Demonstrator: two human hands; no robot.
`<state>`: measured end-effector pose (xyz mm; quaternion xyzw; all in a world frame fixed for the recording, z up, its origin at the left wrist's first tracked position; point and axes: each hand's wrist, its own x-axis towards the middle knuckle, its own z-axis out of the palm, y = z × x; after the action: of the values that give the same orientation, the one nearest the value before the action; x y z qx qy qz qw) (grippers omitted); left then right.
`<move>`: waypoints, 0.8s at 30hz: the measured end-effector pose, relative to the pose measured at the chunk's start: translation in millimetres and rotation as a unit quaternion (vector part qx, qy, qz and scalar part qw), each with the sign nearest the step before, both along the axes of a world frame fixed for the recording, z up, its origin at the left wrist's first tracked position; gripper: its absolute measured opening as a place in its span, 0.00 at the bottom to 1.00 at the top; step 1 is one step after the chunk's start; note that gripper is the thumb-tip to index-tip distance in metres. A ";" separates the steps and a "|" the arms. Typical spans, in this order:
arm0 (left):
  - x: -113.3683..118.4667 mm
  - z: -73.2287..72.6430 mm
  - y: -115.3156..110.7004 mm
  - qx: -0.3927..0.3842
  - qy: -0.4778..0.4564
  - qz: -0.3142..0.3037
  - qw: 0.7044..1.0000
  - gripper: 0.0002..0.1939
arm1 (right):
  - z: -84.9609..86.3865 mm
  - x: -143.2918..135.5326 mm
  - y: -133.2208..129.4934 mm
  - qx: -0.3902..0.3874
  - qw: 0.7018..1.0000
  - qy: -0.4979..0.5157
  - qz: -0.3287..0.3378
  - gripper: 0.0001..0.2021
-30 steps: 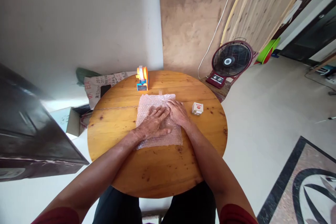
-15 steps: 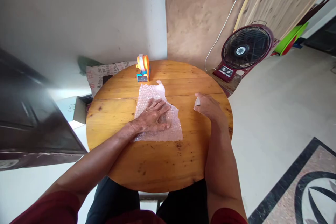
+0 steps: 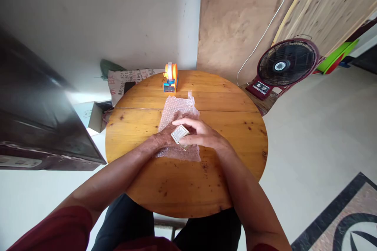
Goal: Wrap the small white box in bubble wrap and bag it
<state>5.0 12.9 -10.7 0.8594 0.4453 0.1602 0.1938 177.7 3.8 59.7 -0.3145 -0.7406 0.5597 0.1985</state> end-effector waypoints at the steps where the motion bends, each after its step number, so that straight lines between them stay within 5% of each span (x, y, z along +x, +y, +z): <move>1: -0.4 -0.8 0.3 0.003 0.006 -0.014 1.000 0.37 | -6.5 -2.1 4.5 -0.003 1.000 0.000 0.004 0.25; 7: -6.9 9.0 5.3 -0.027 -0.021 -0.047 0.998 0.46 | -30.0 21.1 29.4 -0.021 0.999 0.020 -0.020 0.22; 15: -23.3 9.4 21.7 -0.136 -0.174 0.020 0.975 0.42 | -40.6 29.2 35.1 -0.032 0.981 -0.022 -0.191 0.21; 20: -21.5 -4.3 26.9 -0.131 -0.185 0.042 0.973 0.42 | -44.0 13.3 29.5 0.165 0.951 -0.128 -0.229 0.24; 24: -20.4 -5.6 28.3 -0.112 -0.193 0.026 0.974 0.44 | -46.0 8.6 26.6 0.233 0.944 -0.170 -0.162 0.34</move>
<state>-15.4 41.2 -16.2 0.7732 0.4365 0.2773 0.3671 186.3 30.4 13.8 -0.4656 -0.8123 0.2697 0.2252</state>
